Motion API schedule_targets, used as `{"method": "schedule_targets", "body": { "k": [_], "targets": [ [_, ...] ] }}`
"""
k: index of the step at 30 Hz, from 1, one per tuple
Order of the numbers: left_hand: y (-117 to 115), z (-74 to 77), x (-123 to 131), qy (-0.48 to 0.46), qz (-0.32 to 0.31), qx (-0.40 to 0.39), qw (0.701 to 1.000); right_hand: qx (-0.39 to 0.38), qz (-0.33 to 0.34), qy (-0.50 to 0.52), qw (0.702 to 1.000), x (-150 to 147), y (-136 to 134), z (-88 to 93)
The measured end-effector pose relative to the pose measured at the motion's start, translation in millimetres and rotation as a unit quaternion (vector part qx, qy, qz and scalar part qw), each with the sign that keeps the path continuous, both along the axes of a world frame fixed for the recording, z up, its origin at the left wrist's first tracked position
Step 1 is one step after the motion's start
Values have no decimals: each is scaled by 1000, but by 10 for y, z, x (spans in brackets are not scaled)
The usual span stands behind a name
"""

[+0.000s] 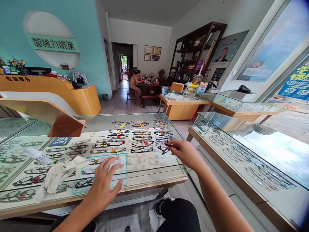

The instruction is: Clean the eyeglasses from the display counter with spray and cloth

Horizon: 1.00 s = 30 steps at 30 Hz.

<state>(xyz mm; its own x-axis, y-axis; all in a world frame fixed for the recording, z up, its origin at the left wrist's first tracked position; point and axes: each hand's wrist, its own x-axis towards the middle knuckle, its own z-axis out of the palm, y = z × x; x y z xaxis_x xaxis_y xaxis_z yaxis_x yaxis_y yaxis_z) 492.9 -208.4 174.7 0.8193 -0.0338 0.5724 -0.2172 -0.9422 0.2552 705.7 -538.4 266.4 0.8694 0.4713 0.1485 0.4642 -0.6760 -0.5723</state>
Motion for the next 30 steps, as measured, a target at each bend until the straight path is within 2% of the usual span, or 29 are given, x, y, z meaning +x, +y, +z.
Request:
{"method": "schedule_targets", "body": {
  "k": [3, 6, 8, 10, 12, 15, 18, 22, 25, 28, 30],
  "targets": [
    [268, 417, 252, 21, -21, -106, 994, 134, 79, -45, 987, 9, 275, 159],
    [454, 811, 726, 56, -41, -241, 968, 197, 136, -78, 968, 81, 839, 226],
    [556, 973, 1104, 63, -74, -345, 934, 216, 174, -102, 955, 165, 1259, 215],
    [661, 1039, 1460, 54, -105, -440, 890, 229, 199, -142, 942, 281, 1640, 164],
    [765, 1032, 1739, 57, -130, -492, 859, 247, 205, -188, 928, 418, 1945, 86],
    [886, 940, 1966, 43, -133, -509, 849, 279, 205, -214, 913, 594, 2218, -40],
    [929, 800, 2003, 42, -134, -518, 844, 274, 236, -222, 906, 648, 2280, -146],
    [850, 622, 1939, 44, -139, -543, 827, 285, 278, -208, 893, 564, 2220, -247],
    [746, 547, 1911, 39, -129, -558, 819, 358, 255, -133, 888, 504, 2220, -299],
    [664, 524, 1908, 36, -115, -569, 813, 442, 165, 30, 881, 496, 2278, -332],
    [634, 518, 1908, 36, -111, -572, 812, 462, 142, 136, 865, 519, 2321, -343]
  ]
}}
